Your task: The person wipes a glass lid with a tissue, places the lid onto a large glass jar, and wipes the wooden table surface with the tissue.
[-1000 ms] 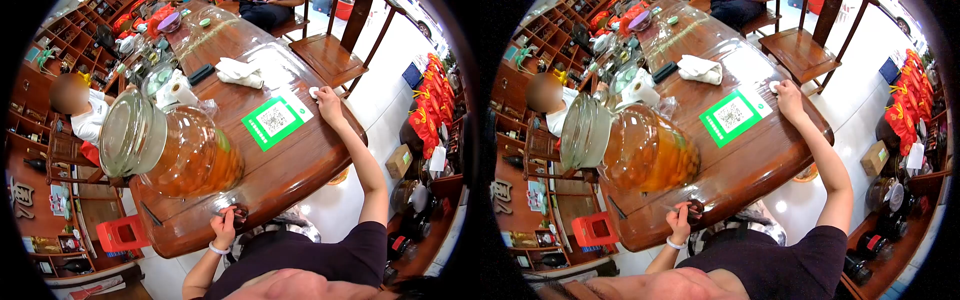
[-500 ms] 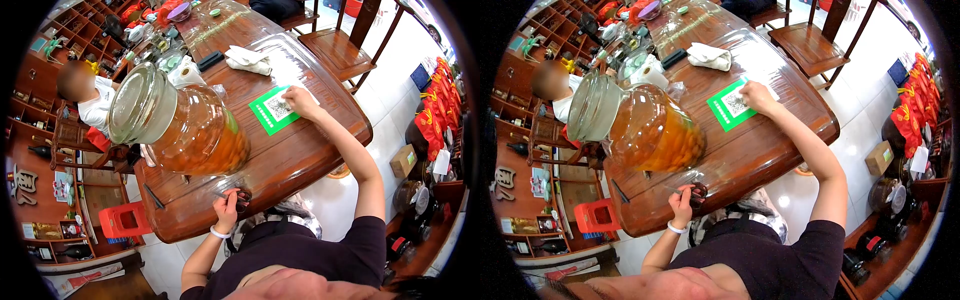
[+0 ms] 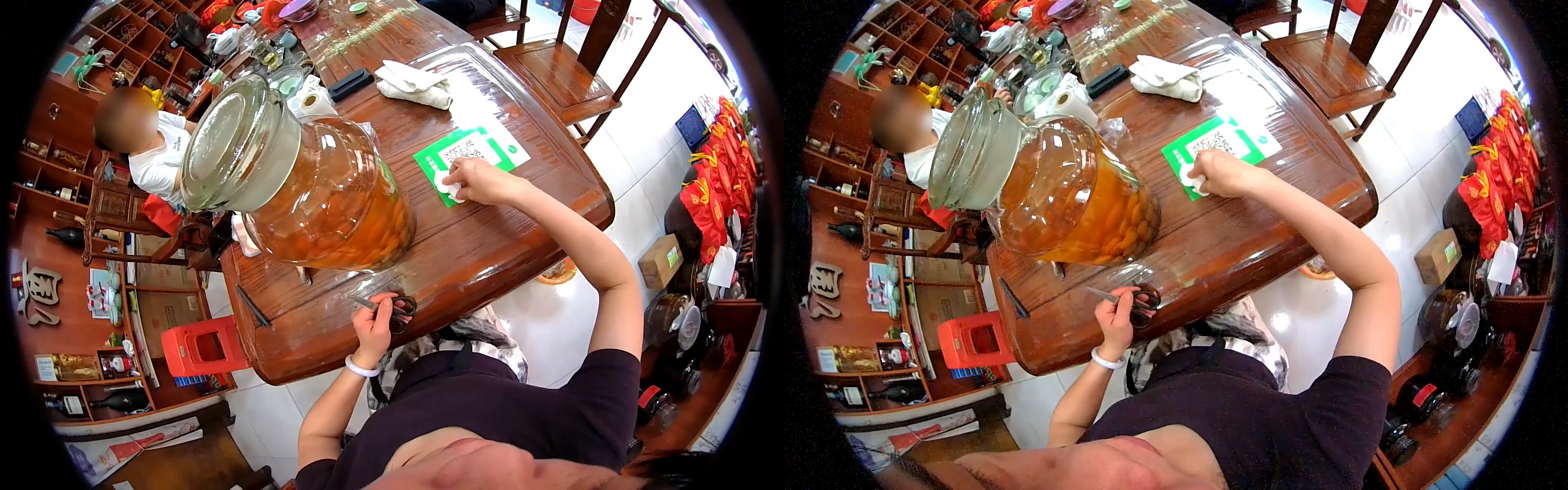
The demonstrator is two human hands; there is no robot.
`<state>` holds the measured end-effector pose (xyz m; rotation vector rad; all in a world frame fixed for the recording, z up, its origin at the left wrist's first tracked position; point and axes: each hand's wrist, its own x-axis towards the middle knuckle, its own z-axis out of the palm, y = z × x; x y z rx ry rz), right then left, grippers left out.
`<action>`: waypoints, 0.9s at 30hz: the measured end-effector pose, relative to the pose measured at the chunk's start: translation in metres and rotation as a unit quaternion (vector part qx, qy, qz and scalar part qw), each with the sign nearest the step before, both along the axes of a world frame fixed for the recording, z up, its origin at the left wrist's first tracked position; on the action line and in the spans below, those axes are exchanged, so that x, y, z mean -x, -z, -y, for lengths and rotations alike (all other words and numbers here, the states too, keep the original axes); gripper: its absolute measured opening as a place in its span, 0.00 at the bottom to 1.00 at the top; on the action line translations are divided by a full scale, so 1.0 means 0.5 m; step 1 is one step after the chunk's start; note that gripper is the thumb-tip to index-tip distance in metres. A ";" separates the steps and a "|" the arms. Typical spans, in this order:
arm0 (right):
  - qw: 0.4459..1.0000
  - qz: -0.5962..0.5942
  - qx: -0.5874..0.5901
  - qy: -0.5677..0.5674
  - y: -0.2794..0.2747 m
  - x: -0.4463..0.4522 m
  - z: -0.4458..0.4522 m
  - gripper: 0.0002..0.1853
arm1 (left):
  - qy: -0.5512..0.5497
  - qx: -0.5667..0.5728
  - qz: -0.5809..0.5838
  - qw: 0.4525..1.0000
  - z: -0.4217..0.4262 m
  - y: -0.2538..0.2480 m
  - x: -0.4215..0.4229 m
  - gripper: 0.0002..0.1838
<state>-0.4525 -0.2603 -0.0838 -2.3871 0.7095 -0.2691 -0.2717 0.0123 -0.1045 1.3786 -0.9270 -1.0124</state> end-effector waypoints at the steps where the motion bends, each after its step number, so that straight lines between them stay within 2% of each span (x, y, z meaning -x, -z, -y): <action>1: 0.999 0.022 0.044 -0.012 0.007 0.002 -0.006 0.15 | 0.008 0.002 0.015 1.000 0.000 0.002 -0.001 0.13; 2: 0.995 0.044 0.089 -0.001 0.028 -0.002 -0.009 0.14 | 0.009 0.002 0.014 1.000 0.000 0.003 0.000 0.13; 7: 0.992 0.089 0.082 0.031 0.045 -0.015 0.003 0.11 | -0.005 0.004 -0.020 1.000 -0.002 0.002 0.003 0.11; 11: 0.977 0.135 0.149 0.074 0.079 -0.046 0.017 0.09 | 0.003 -0.004 -0.019 1.000 -0.002 0.004 0.001 0.12; 13: 0.975 0.163 0.090 0.117 0.077 -0.045 0.026 0.11 | 0.000 -0.006 -0.044 0.999 -0.002 0.003 -0.001 0.12; 14: 0.946 0.225 -0.104 0.208 0.075 -0.041 0.032 0.12 | 0.007 0.007 -0.034 0.999 -0.001 0.001 -0.001 0.12; 15: 0.908 0.252 -0.229 0.244 0.031 -0.018 0.031 0.14 | 0.008 0.016 -0.031 0.999 0.001 0.001 -0.004 0.12; 17: 0.864 0.333 -0.264 0.269 0.043 0.032 0.079 0.14 | -0.004 0.022 -0.045 0.999 -0.004 0.010 -0.004 0.12; 19: 0.852 0.324 -0.236 0.337 0.066 0.086 0.119 0.16 | 0.004 0.021 -0.052 0.998 -0.005 0.008 -0.005 0.13; 20: 0.879 0.255 -0.101 0.390 0.071 0.115 0.131 0.17 | 0.005 0.019 -0.058 0.998 -0.002 0.010 -0.005 0.13; 21: 0.882 0.180 0.039 0.433 0.065 0.136 0.133 0.18 | 0.006 0.019 -0.063 0.998 0.002 0.011 -0.004 0.12; 22: 0.874 0.171 0.087 0.446 0.066 0.147 0.132 0.16 | 0.005 0.013 -0.072 0.997 0.002 0.011 -0.004 0.12; 23: 0.890 0.052 0.114 0.438 0.066 0.154 0.136 0.12 | 0.012 0.015 -0.075 0.997 0.007 0.010 -0.003 0.12; 25: 0.893 0.019 0.214 0.396 0.102 0.124 0.138 0.09 | 0.009 0.021 -0.051 0.998 0.006 0.004 -0.002 0.12; 27: 0.922 0.073 0.227 0.306 0.115 0.085 0.111 0.06 | 0.010 0.010 -0.059 0.998 0.005 0.003 0.000 0.12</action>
